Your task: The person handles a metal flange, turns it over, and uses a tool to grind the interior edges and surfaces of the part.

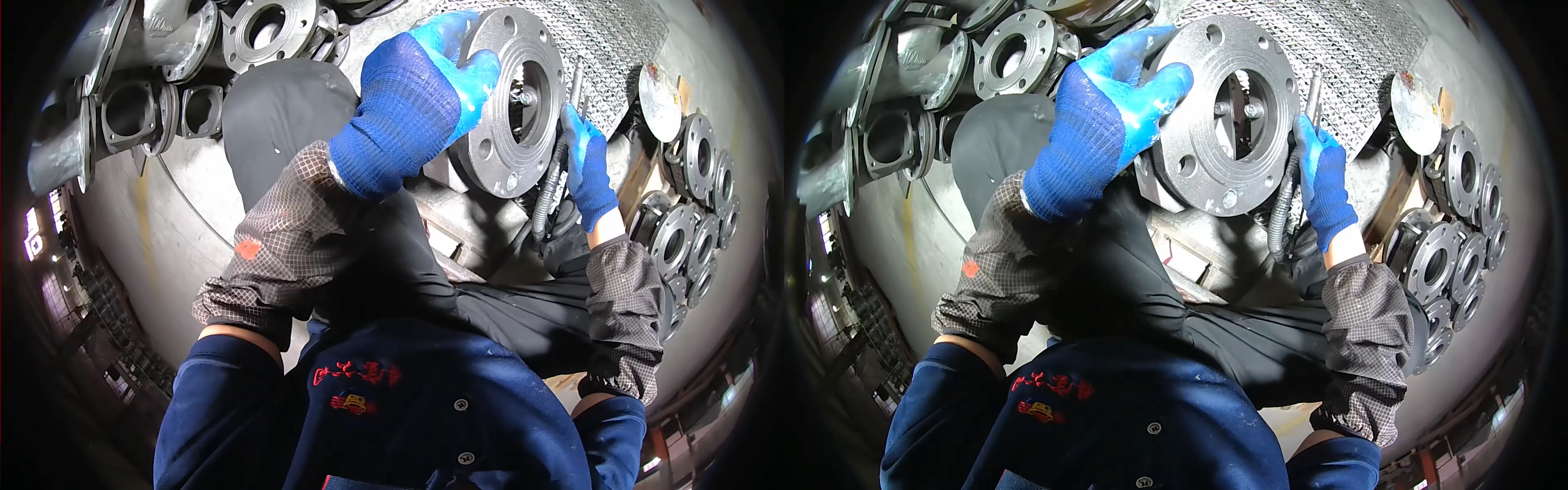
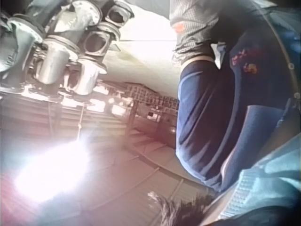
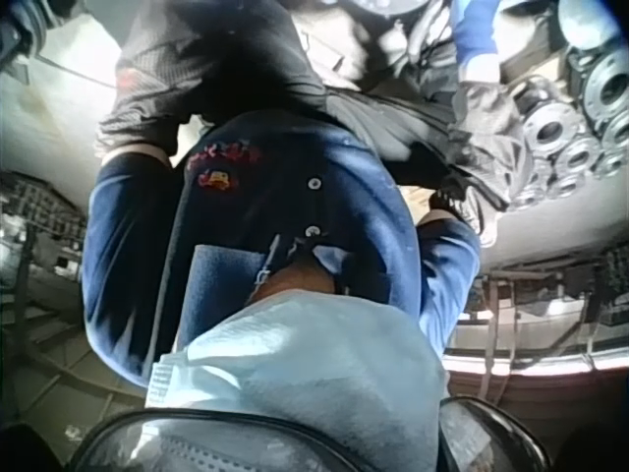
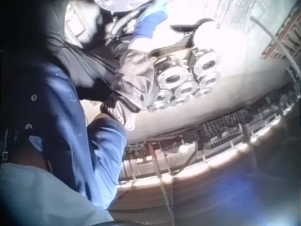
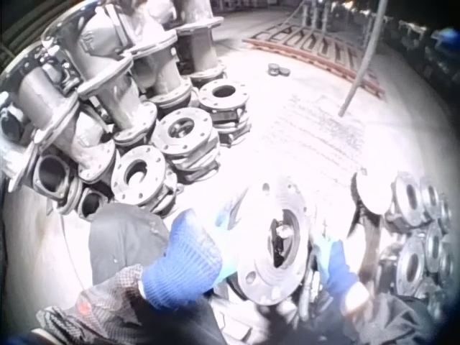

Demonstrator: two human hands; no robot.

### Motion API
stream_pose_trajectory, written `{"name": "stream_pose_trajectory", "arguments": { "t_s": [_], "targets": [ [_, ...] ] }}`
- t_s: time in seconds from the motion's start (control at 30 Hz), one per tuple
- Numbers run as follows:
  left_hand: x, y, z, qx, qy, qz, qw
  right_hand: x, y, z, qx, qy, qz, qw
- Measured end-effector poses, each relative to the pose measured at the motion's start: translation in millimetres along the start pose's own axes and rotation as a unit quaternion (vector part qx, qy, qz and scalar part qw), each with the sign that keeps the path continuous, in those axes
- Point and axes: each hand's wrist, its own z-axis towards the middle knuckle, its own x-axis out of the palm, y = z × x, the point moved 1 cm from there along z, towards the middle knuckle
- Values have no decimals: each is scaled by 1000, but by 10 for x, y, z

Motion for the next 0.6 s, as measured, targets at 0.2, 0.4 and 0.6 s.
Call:
{"name": "stream_pose_trajectory", "arguments": {
  "t_s": [0.2, 0.4, 0.6],
  "targets": [
    [101, -109, -65, 81, 14, 66, 994, -4, -53, -40, -2, -36, -38, 999],
    [358, -145, -100, 91, 82, 173, 977, -220, -331, 63, 36, -34, -34, 998],
    [526, -268, -139, 171, 71, 417, 890, -436, 236, -312, -103, -64, 33, 992]
  ]
}}
